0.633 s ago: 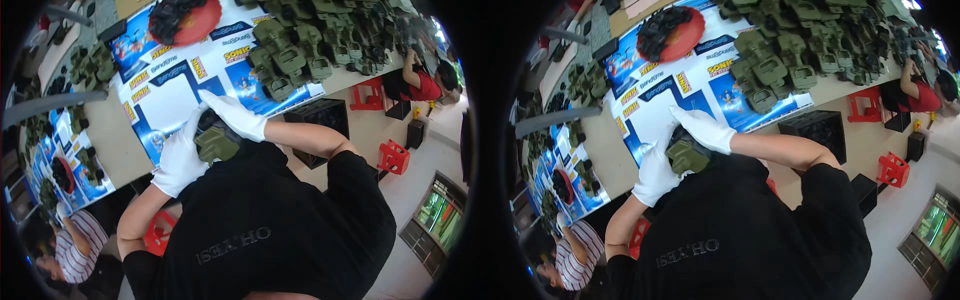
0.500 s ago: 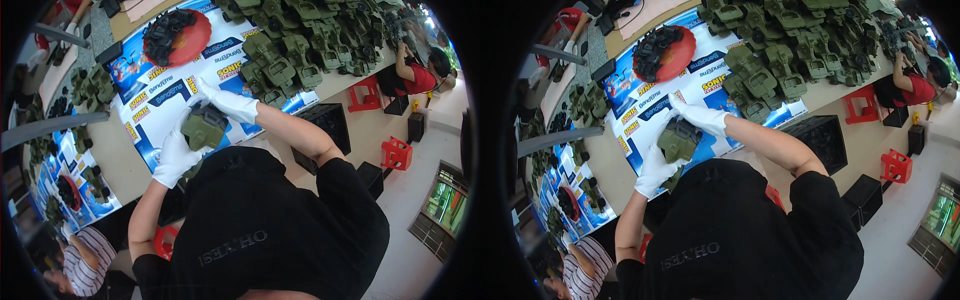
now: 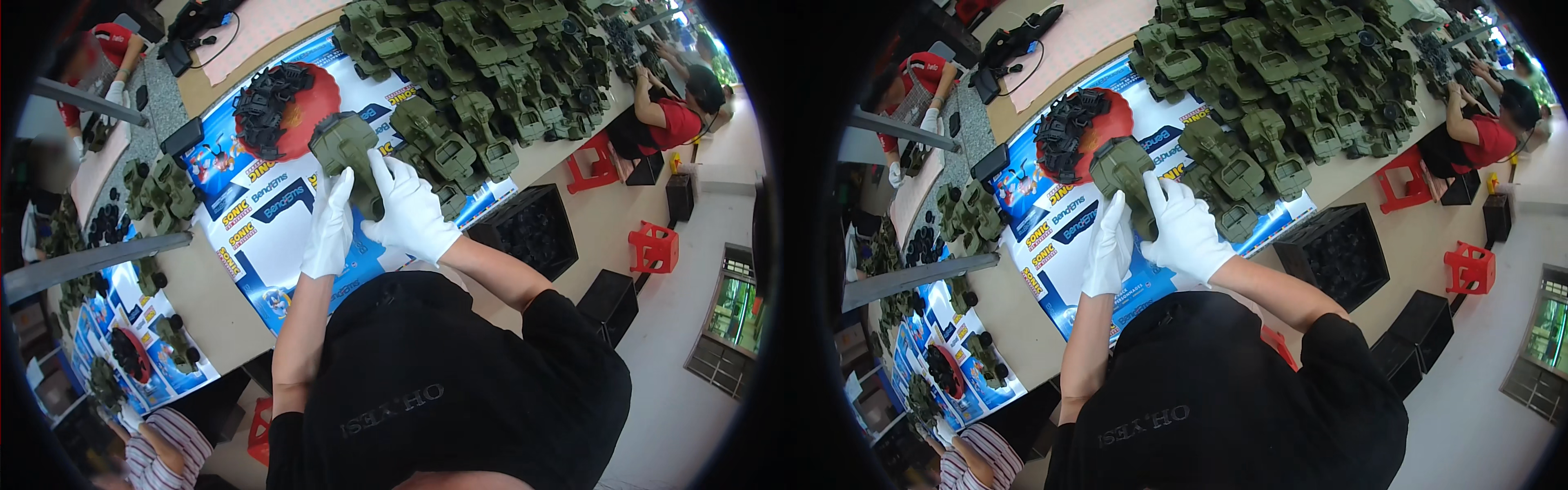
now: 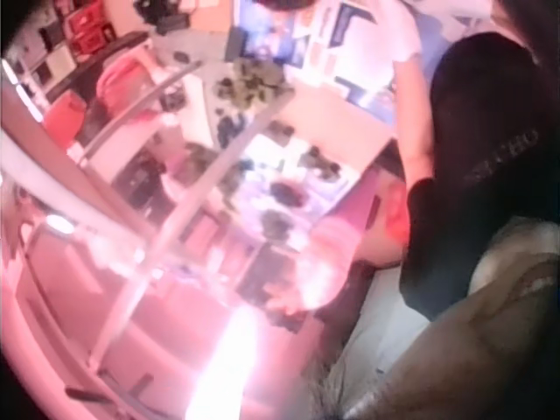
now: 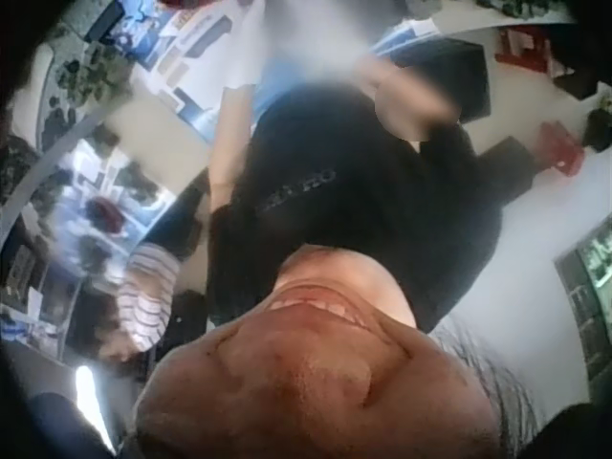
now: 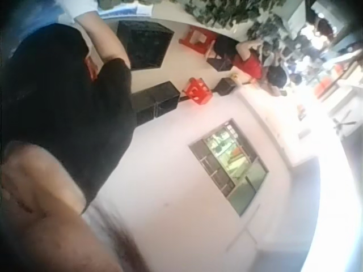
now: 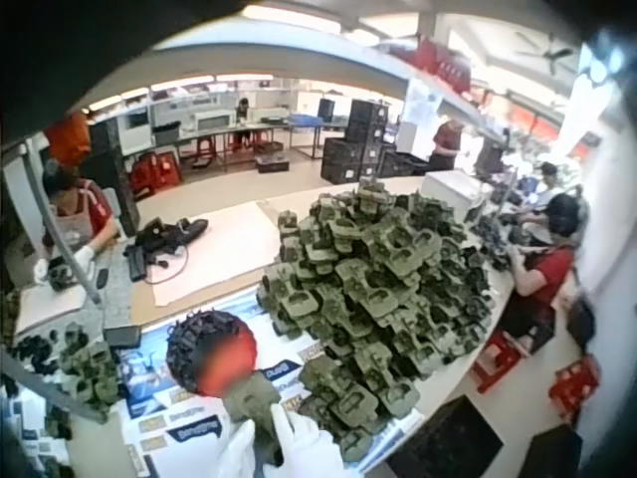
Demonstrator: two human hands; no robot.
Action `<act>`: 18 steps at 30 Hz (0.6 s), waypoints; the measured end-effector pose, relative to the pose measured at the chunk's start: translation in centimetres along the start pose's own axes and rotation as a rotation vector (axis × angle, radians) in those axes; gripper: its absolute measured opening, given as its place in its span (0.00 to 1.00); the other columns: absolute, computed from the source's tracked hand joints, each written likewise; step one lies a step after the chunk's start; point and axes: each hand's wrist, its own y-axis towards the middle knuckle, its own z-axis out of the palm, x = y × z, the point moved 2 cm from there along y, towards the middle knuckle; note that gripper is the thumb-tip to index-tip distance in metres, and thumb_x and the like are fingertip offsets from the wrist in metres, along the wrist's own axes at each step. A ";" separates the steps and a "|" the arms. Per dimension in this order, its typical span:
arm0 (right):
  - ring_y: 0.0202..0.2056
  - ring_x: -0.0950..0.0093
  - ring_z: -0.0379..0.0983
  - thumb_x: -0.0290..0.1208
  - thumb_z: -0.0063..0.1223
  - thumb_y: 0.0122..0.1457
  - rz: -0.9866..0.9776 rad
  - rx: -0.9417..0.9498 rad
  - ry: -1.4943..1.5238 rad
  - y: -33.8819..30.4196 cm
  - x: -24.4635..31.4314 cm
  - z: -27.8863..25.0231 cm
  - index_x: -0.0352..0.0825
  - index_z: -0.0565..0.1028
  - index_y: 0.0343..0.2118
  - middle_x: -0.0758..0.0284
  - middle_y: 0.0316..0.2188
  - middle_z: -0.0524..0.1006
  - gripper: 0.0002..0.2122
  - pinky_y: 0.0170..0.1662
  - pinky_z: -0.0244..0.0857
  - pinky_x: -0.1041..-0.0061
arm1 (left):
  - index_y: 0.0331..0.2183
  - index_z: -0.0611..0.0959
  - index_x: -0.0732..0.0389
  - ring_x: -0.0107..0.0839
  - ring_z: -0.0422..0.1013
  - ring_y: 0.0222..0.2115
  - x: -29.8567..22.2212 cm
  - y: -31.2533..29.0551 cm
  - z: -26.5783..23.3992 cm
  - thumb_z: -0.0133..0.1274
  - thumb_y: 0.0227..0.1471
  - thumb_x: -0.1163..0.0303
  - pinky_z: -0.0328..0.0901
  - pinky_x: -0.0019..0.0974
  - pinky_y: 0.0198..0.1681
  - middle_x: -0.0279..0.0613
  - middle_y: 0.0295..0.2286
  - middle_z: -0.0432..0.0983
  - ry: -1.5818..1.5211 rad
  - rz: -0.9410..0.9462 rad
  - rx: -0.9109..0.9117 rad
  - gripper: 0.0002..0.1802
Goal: The person puts on white gloves and assembles green toy vehicles at a workbench. They pick up vehicle bodies and wheels, attach the wheels to the bodies, and place the completed units on the table. The process is repeated for multiple vehicles.
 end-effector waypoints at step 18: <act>0.48 0.60 0.72 0.53 0.53 0.45 0.417 0.440 -0.055 21.0 -4.2 -2.8 0.36 0.76 0.47 0.56 0.48 0.75 0.29 0.50 0.65 0.67 | 0.54 0.69 0.61 0.34 0.68 0.48 4.8 0.7 -9.3 0.51 0.57 0.60 0.61 0.34 0.49 0.42 0.50 0.68 0.301 -0.305 -0.261 0.26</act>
